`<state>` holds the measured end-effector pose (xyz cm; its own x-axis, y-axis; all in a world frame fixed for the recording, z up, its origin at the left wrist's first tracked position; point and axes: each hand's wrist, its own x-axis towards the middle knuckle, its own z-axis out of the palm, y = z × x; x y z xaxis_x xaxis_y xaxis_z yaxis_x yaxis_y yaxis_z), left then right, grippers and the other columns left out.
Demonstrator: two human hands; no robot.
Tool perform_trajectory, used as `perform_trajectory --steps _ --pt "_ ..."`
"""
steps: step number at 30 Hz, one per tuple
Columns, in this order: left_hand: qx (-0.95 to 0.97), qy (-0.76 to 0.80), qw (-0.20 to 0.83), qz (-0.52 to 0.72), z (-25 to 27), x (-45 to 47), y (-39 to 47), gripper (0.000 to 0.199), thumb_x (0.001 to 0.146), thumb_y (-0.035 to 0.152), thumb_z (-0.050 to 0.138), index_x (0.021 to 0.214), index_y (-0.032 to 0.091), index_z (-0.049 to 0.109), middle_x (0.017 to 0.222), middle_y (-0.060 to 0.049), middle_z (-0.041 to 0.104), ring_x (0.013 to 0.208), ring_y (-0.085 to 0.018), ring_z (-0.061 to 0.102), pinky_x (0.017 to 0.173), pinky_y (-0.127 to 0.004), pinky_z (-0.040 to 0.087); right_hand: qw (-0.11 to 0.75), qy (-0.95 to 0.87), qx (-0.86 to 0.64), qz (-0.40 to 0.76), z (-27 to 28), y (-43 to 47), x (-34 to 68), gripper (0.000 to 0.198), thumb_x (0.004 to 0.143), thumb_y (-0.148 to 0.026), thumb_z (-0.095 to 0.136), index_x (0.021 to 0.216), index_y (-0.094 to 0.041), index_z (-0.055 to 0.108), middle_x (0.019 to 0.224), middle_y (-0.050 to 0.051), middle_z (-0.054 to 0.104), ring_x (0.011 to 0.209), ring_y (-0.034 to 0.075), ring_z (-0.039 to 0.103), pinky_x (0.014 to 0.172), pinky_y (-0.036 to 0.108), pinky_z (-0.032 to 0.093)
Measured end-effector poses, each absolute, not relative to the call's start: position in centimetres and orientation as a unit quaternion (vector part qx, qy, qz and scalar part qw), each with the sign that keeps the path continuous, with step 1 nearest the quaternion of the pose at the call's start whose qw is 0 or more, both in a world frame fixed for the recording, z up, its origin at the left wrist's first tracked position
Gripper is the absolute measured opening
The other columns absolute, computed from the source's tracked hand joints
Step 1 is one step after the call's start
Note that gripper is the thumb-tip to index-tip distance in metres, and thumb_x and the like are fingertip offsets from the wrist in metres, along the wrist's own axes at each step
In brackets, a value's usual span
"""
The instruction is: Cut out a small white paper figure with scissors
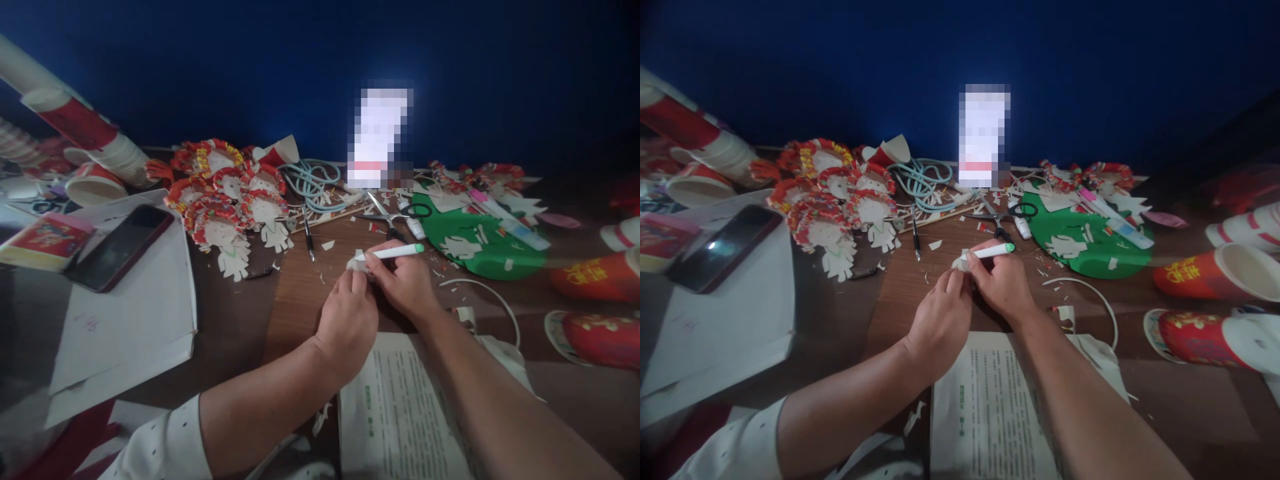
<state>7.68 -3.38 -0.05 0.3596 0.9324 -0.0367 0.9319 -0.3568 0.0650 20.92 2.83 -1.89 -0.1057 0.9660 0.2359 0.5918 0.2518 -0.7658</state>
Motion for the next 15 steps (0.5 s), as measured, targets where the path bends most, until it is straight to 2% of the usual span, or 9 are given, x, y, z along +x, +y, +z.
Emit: perform_trajectory --steps 3,8,15 --pt "0.828 0.56 0.033 0.0 -0.19 7.74 -3.37 0.032 0.097 0.014 0.049 0.122 0.009 0.069 0.114 -0.015 0.065 0.108 -0.022 0.062 0.09 -0.031 0.058 0.369 -0.697 -0.56 0.254 -1.93 2.81 20.94 0.027 0.094 -0.048 0.061 0.089 -0.023 0.067 0.086 0.006 0.076 0.077 0.024 0.071 0.073 0.035 0.054" --pt "0.83 0.557 0.015 0.009 -0.64 7.9 -3.42 0.038 0.096 0.013 0.05 0.13 0.01 0.067 0.125 -0.016 0.066 0.119 -0.023 0.062 0.099 -0.034 0.057 0.367 -0.698 -0.56 0.255 -1.9 2.82 20.93 0.024 0.093 -0.045 0.062 0.088 -0.022 0.067 0.084 0.006 0.076 0.077 0.024 0.072 0.075 0.036 0.054" --pt "0.831 0.556 0.022 0.011 -0.77 7.91 -3.41 0.041 0.097 0.011 0.048 0.134 0.008 0.065 0.127 -0.017 0.067 0.124 -0.024 0.063 0.102 -0.034 0.057 0.371 -0.702 -0.559 0.242 -1.82 2.8 20.9 0.022 0.092 -0.043 0.062 0.086 -0.023 0.067 0.083 0.006 0.076 0.076 0.024 0.072 0.074 0.036 0.054"
